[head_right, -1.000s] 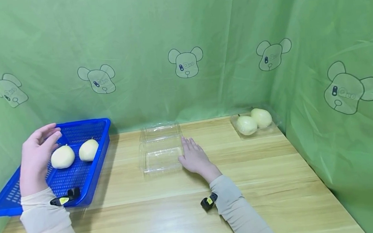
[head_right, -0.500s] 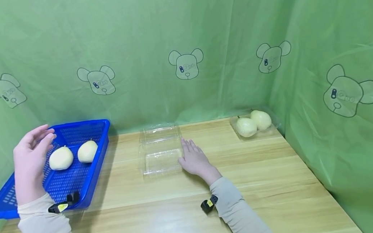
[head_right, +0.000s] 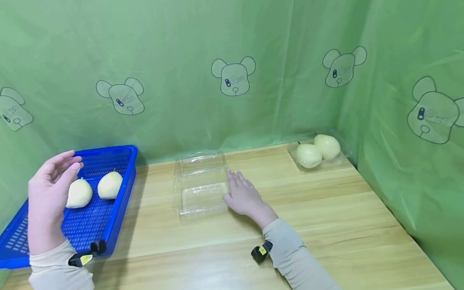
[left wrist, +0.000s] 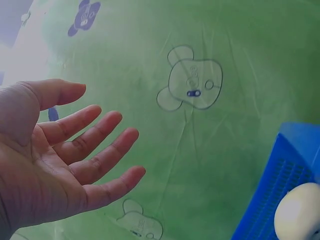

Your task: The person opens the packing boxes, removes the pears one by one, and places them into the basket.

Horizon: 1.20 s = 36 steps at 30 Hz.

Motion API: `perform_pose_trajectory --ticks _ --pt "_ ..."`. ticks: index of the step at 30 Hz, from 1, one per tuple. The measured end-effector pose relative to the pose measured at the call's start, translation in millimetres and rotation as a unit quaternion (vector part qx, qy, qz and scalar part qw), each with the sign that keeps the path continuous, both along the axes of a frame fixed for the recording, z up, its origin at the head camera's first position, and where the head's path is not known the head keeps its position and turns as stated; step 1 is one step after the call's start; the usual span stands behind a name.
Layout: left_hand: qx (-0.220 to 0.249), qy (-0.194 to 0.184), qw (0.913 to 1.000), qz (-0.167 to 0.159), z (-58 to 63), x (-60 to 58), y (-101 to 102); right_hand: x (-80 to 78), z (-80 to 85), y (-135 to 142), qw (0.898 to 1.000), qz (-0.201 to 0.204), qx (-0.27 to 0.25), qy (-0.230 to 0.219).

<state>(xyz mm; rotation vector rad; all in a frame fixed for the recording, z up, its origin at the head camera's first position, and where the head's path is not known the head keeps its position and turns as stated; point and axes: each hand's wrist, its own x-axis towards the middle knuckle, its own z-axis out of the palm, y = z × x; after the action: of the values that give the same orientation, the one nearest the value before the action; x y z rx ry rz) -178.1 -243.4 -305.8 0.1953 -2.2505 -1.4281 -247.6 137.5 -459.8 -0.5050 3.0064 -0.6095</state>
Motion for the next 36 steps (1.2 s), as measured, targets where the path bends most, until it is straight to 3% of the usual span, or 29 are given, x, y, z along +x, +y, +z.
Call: perform_pose_trajectory --ticks 7,16,22,28,36 --pt "-0.051 0.002 0.9983 -0.026 -5.0 -4.1 15 -0.7 0.1 0 1.0 0.004 0.008 0.0" --pt "-0.084 0.015 0.992 -0.093 -12.9 -14.0 38 -0.4 2.9 0 1.0 0.008 0.005 -0.002" --pt "-0.091 0.002 0.9871 -0.131 -25.5 -26.6 52 -1.2 2.5 -1 1.0 0.007 0.01 -0.003" --pt "-0.069 -0.016 0.9814 -0.179 -36.8 -36.8 66 -2.4 0.6 -1 1.0 0.008 0.009 -0.002" --pt "-0.081 -0.048 0.9753 -0.2 -47.3 -41.4 85 -3.1 -1.8 0 1.0 0.006 0.004 -0.002"
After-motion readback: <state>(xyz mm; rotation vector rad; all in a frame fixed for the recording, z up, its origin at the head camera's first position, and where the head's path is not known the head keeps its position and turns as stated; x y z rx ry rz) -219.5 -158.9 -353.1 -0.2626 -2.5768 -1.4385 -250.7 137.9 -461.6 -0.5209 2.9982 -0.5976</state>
